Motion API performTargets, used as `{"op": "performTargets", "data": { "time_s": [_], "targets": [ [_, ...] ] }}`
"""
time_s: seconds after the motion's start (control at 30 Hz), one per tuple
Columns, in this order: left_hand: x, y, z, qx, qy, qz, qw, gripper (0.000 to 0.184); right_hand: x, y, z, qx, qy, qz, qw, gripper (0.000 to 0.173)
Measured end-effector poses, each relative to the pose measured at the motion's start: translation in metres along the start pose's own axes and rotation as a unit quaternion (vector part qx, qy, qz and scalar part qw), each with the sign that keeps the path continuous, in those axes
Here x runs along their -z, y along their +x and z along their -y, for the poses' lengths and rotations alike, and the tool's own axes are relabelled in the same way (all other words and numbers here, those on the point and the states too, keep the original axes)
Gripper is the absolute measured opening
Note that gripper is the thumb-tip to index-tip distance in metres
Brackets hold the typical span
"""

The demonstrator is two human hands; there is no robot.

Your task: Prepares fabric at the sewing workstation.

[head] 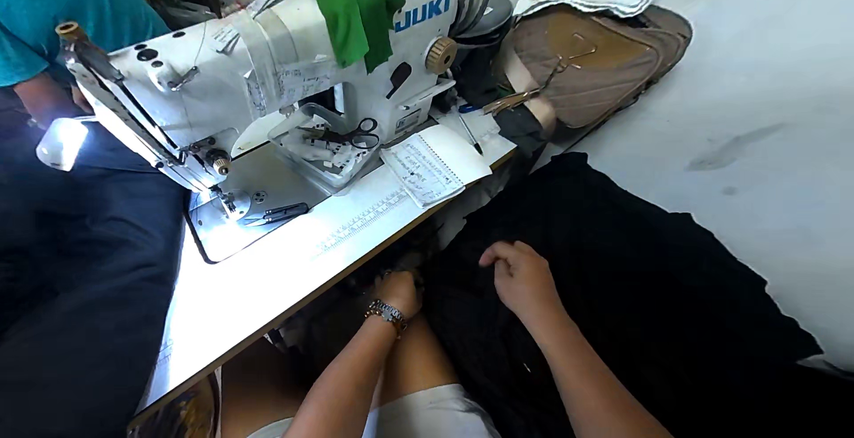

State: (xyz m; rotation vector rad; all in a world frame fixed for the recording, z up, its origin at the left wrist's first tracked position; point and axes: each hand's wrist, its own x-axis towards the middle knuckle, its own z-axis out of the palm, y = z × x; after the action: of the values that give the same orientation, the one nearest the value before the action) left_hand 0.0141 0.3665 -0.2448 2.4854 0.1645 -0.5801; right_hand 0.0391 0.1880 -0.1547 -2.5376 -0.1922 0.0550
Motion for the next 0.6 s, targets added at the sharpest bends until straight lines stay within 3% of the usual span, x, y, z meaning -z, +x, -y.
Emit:
{"op": "performTargets", "data": {
  "time_s": [0.1,0.17,0.23,0.27,0.33,0.4,0.5,0.6],
  "targets": [
    [0.01,-0.003,-0.008,0.018,0.0,0.003,1.0,0.032,-0.001,-0.001,0.01,-0.018,-0.025,0.034,0.999,0.029],
    [0.01,0.003,-0.006,0.018,-0.055,-0.012,0.998,0.035,-0.002,0.0,0.011,-0.029,-0.028,0.043,0.998,0.027],
    [-0.005,0.011,0.012,-0.096,-0.151,-0.106,0.978,0.032,-0.005,0.002,0.01,-0.036,-0.026,0.064,0.997,0.022],
    [-0.017,0.02,0.022,-0.185,-0.211,-0.177,0.943,0.029,-0.007,0.001,0.01,-0.034,-0.026,0.079,0.996,0.023],
    [0.026,-0.003,-0.017,-0.034,-0.363,-0.051,0.93,0.028,-0.017,0.0,0.013,-0.025,-0.044,0.104,0.993,0.044],
    [0.041,-0.014,-0.039,0.02,-0.447,-0.028,0.894,0.031,-0.03,-0.004,0.016,0.0,-0.077,0.106,0.991,0.05],
    [0.033,-0.01,-0.039,-0.011,-0.444,-0.043,0.895,0.035,-0.036,-0.003,0.018,0.011,-0.117,0.109,0.987,0.026],
    [0.012,0.001,-0.018,-0.027,-0.238,-0.048,0.97,0.041,-0.017,0.002,0.016,-0.019,-0.069,0.078,0.994,0.025]
  ]
}}
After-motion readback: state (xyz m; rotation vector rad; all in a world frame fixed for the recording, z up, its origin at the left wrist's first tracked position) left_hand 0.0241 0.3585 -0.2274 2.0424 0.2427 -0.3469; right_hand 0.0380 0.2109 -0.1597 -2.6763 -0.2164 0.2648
